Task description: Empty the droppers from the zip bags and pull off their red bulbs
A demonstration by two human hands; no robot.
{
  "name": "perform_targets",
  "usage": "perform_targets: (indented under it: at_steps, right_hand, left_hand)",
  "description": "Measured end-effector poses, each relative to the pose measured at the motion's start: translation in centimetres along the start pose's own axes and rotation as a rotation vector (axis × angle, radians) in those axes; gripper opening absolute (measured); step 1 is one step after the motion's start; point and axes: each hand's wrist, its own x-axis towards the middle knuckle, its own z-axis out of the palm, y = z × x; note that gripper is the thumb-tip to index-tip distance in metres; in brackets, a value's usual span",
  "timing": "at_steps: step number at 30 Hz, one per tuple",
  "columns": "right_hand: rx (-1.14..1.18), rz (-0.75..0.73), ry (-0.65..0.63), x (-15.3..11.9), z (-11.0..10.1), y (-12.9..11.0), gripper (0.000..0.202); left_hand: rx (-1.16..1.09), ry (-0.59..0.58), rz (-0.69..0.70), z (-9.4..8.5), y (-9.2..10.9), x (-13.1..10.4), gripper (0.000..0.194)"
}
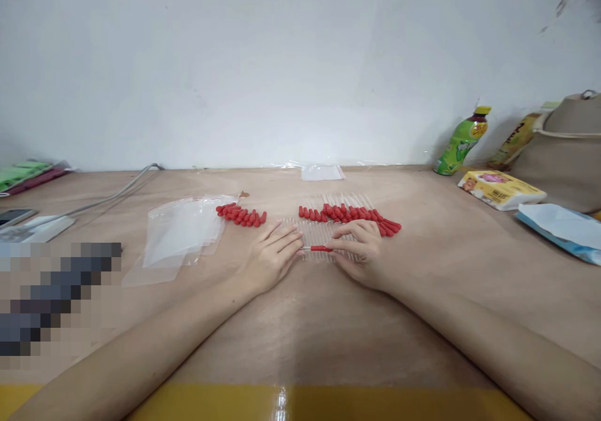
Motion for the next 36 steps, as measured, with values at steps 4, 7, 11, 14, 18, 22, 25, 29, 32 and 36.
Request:
perform_targets:
  at_steps: [4, 7, 11, 14, 18, 22, 25, 29, 32, 36]
  right_hand:
    - [-0.078, -0.047, -0.059, 0.3, 0.3, -0.6, 0.021]
    - [-0.151, -0.151, -0.049, 0.6, 0.6, -1.2, 0.020]
    - [-0.165, -0.229, -0.036, 0.5, 0.9, -1.4, 0.012]
    - [-0.122, -0.284, -0.045, 0.3, 1.0, -1.1, 0.012]
    - [-0.050, -0.332, -0.023, 0.1, 1.1, -0.7, 0.015]
    - [-0.040, -0.388, -0.013, 0.0, 0.9, -0.6, 0.017]
    - [-0.057, -0.419, 0.005, -0.1, 0.8, -0.6, 0.017]
    - [-0.089, -0.442, 0.010, -0.2, 0.5, -0.7, 0.017]
    - [-0.128, -0.486, -0.006, -0.1, 0.0, -0.7, 0.019]
    - [-0.202, -0.587, -0.022, 0.2, -0.7, -0.8, 0.023]
  left_hand:
    - [-0.007, -0.030, 0.027, 0.1, 0.6, 0.1, 0.017]
    - [-0.042, -0.045, 0.036, 0.2, 1.1, 0.2, 0.018]
    - [-0.104, -0.049, 0.044, 0.2, 1.4, 0.2, 0.017]
    - [-0.170, -0.064, 0.056, 0.2, 1.4, 0.1, 0.017]
    - [-0.231, -0.072, 0.059, 0.3, 1.2, 0.0, 0.016]
    - [-0.273, -0.090, 0.065, 0.3, 1.1, -0.1, 0.016]
    - [-0.304, -0.103, 0.042, 0.1, 1.1, -0.2, 0.017]
    - [-0.321, -0.115, 0.031, -0.3, 1.1, -0.3, 0.018]
    - [-0.328, -0.116, 0.036, -0.5, 1.1, -0.5, 0.017]
    - [-0.334, -0.117, 0.045, -0.7, 1.1, -0.5, 0.018]
